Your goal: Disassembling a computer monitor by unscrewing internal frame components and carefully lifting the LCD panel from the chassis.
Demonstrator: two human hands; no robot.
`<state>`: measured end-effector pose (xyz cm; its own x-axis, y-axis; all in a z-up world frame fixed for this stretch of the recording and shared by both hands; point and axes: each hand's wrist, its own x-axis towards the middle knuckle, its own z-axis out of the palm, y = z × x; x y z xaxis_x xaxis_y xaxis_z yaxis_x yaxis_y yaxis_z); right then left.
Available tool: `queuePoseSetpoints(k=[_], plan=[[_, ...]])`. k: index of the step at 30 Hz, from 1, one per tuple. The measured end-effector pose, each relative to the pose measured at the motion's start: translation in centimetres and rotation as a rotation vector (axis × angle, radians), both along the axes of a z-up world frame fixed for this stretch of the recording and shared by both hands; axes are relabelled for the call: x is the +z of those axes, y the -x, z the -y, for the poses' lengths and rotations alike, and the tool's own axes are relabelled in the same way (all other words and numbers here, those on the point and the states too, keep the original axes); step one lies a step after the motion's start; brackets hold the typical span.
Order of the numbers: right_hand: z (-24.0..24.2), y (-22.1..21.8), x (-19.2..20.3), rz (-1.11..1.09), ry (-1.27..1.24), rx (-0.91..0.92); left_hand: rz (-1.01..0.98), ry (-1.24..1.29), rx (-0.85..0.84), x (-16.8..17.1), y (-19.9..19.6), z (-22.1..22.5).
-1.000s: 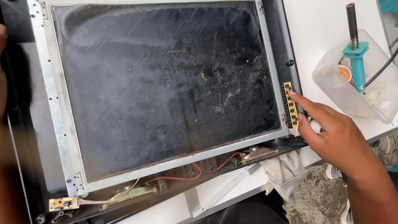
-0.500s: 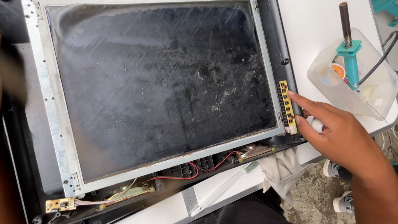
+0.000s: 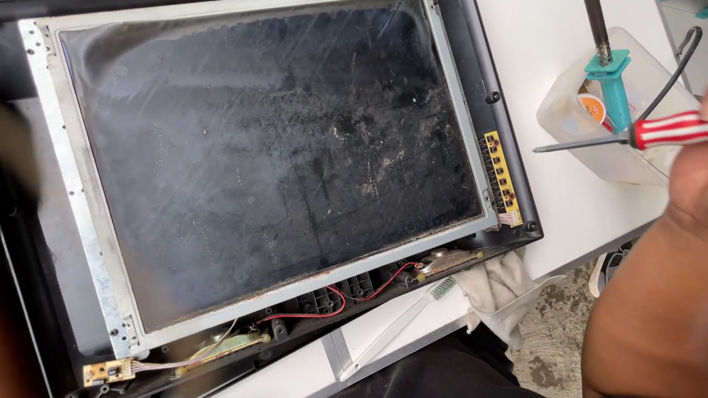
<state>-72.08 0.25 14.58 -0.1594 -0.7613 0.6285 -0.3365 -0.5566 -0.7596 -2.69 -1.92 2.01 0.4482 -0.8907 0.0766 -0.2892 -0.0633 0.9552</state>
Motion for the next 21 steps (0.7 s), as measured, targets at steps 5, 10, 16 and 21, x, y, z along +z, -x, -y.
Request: queuePoseSetpoints(k=[5,10,16,21], plan=[[2.6,-10.7,3.2,0.104,-0.035,0.110,0.189,-0.013,0.022,1.9,0.7,-1.0],[2.7,-11.7,4.0,0.062,-0.002,0.149,0.140,0.004,-0.054,-1.3,-1.6,0.3],[2.5,-13.1,3.9,0.028,0.016,0.148,0.133,-0.026,-0.042,0.8,-0.2,-0.6],[2.6,-13.8,4.3,0.036,0.020,0.129,0.139,-0.067,-0.023,2.0,0.4,-0.7]])
